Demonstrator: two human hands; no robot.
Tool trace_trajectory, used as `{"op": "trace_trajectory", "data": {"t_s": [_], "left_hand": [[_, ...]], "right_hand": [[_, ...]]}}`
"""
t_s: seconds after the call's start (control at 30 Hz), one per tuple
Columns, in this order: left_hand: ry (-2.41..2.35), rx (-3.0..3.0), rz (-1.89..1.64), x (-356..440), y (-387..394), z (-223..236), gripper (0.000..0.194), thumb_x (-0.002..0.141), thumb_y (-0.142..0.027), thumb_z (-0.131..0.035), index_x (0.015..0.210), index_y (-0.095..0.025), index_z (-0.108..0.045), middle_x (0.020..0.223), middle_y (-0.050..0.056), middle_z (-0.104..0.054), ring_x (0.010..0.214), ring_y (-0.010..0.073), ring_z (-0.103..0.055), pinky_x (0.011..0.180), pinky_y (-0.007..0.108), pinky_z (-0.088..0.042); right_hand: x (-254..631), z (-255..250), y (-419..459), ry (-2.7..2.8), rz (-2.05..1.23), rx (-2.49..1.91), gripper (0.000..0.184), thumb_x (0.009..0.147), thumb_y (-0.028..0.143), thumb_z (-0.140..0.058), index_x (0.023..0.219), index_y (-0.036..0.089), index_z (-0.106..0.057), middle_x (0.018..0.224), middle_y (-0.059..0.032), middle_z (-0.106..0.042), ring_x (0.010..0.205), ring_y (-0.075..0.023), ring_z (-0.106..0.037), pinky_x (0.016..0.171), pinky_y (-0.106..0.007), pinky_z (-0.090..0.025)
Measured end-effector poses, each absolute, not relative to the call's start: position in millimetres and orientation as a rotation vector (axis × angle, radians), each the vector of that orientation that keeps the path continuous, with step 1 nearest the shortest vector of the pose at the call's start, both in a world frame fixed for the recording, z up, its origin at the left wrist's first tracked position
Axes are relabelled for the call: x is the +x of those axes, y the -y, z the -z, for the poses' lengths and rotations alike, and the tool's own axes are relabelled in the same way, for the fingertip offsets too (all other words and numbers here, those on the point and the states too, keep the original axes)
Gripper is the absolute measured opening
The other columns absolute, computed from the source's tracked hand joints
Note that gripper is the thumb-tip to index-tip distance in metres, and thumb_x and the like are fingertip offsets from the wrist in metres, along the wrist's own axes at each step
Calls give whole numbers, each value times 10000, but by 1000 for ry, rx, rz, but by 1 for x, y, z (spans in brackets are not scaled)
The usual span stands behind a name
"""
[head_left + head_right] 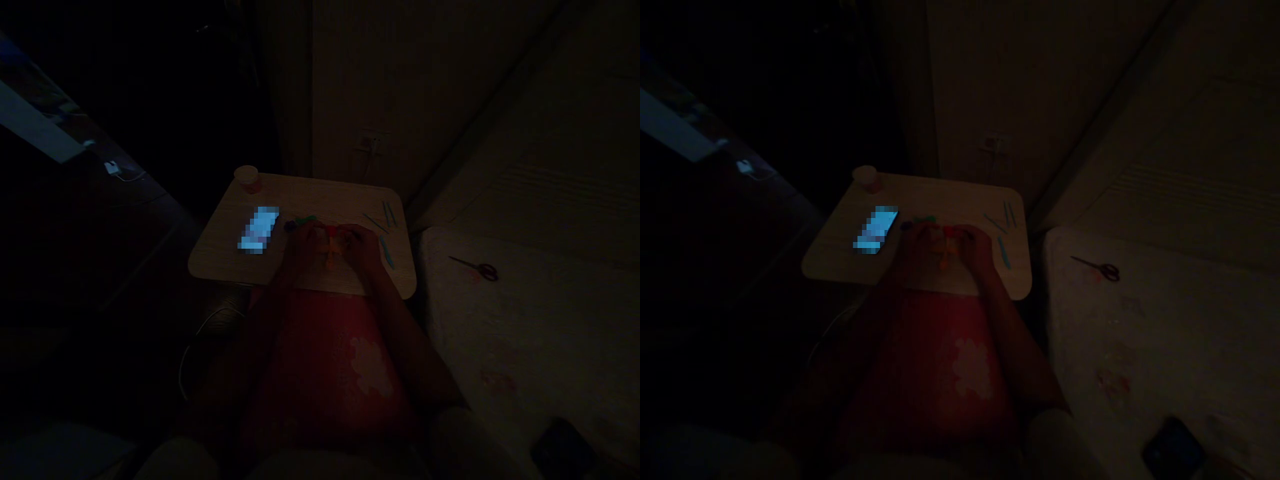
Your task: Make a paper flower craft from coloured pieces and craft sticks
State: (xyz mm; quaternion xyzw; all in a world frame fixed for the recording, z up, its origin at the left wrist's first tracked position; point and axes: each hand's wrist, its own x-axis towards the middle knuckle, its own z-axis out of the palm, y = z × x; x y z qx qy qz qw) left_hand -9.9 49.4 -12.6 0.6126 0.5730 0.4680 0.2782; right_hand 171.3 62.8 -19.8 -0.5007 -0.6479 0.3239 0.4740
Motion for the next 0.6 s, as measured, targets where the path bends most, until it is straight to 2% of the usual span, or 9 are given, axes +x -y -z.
{"op": "trace_trajectory", "data": {"t_s": [0.07,0.17,0.27,0.33,0.47,0.6], "left_hand": [[-1629,1737,-1174,-9,-58,15,215,856,-129,-517,895,-172,-724,884,71,-728,846,213,-645,814,324,-497],[-1746,1781,-1089,-7,-71,19,159,879,-168,-553,808,-169,-695,868,105,-734,834,227,-647,850,347,-490],[-1758,1809,-1036,-3,-82,23,85,825,-196,-651,868,-167,-717,961,125,-751,903,252,-670,874,358,-497],[-1750,1825,-1032,-1,-88,25,146,795,-197,-690,932,-168,-731,1033,134,-752,969,267,-675,906,367,-502],[-1686,1872,-976,2,-94,26,140,822,-175,-644,926,-177,-738,1011,125,-752,946,259,-680,901,370,-513],[-1671,1905,-960,-2,-95,28,124,813,-150,-621,861,-188,-729,955,105,-750,893,244,-669,852,359,-509]], "right_hand": [[171,22,-68,1596,-725,-1252,261,840,267,-578,1036,183,-729,913,-82,-766,787,-199,-659,725,-312,-495],[173,26,-76,1636,-695,-1271,175,799,244,-620,913,166,-727,829,-71,-745,733,-186,-635,679,-293,-469],[174,29,-83,1675,-719,-1272,168,807,225,-591,844,165,-744,836,-76,-755,746,-184,-646,707,-298,-474],[174,32,-86,1697,-713,-1255,195,808,207,-572,864,167,-754,872,-80,-765,777,-188,-658,734,-302,-480],[172,33,-89,1689,-698,-1239,236,805,208,-582,972,171,-745,847,-64,-757,727,-180,-648,694,-293,-473],[168,30,-89,1691,-727,-1270,154,795,227,-603,840,175,-740,834,-72,-755,743,-183,-650,703,-297,-483]]}}
